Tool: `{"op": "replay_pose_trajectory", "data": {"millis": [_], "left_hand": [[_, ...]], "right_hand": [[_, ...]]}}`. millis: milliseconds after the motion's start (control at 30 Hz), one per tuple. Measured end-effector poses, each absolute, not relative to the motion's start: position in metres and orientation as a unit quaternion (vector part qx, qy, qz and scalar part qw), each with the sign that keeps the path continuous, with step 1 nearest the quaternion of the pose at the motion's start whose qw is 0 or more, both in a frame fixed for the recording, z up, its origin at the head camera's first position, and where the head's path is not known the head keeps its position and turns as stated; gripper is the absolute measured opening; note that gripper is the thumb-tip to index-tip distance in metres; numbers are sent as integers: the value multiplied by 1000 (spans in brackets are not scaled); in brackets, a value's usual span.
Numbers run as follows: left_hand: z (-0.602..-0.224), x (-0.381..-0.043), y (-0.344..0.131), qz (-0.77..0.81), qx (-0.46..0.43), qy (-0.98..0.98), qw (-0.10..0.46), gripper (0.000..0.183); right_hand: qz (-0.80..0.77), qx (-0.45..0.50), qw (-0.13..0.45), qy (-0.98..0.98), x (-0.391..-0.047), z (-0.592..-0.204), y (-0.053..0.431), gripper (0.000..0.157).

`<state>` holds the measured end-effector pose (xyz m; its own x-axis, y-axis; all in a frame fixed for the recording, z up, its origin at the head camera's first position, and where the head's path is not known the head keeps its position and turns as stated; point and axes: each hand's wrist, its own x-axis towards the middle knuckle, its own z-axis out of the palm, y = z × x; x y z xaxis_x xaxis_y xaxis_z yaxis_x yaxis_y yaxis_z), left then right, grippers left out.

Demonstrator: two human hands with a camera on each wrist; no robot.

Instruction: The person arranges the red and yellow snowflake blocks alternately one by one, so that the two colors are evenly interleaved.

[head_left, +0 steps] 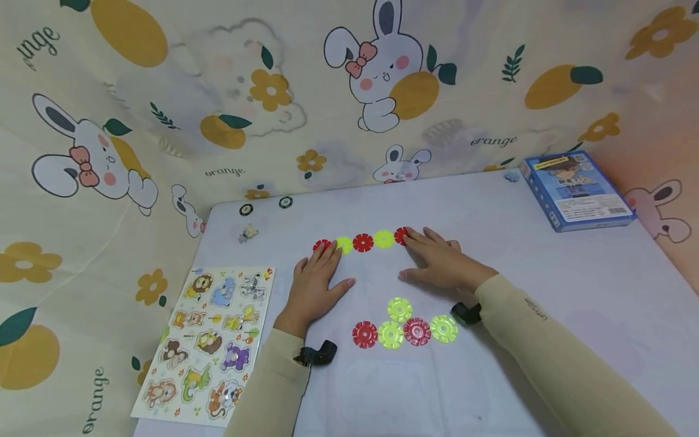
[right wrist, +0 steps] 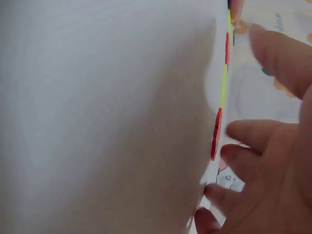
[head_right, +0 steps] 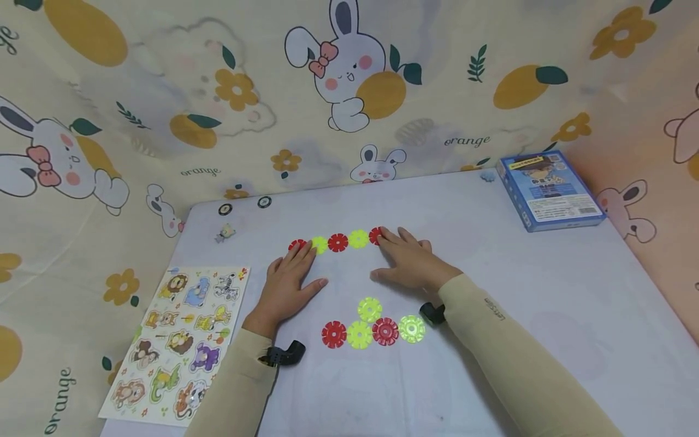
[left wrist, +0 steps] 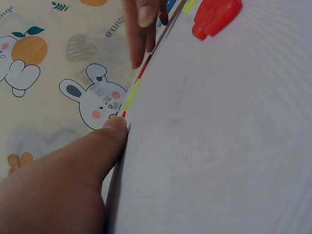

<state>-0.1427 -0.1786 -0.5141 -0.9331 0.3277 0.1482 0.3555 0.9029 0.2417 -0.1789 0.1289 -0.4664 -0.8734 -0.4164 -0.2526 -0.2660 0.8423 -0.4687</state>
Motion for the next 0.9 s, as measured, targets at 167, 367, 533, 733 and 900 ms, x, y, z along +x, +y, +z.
{"op": "replay_pose_trajectory", "data": {"millis": [167, 367, 533, 733, 900], "left_hand": [[-514, -142, -178, -129, -176, -975, 50, 83], [-512, -143, -177, -133, -178, -974, 53, 82], [-513, -143, -177, -129, -176, -974, 54, 82], [-514, -143, -178, -133, -175, -974, 54, 82], [-514, -143, -178, -137, -174, -974, 52, 82]], "right_hand": [[-320, -173, 157, 918, -172, -461, 135, 86], [-511, -156, 156, 831, -149, -448, 148, 61], [-591, -175, 185, 765, -128, -451, 151, 52], [-568, -203, 213, 769, -107, -467, 145, 58], [-494, -206, 220, 816, -99, -475, 134, 62]]}}
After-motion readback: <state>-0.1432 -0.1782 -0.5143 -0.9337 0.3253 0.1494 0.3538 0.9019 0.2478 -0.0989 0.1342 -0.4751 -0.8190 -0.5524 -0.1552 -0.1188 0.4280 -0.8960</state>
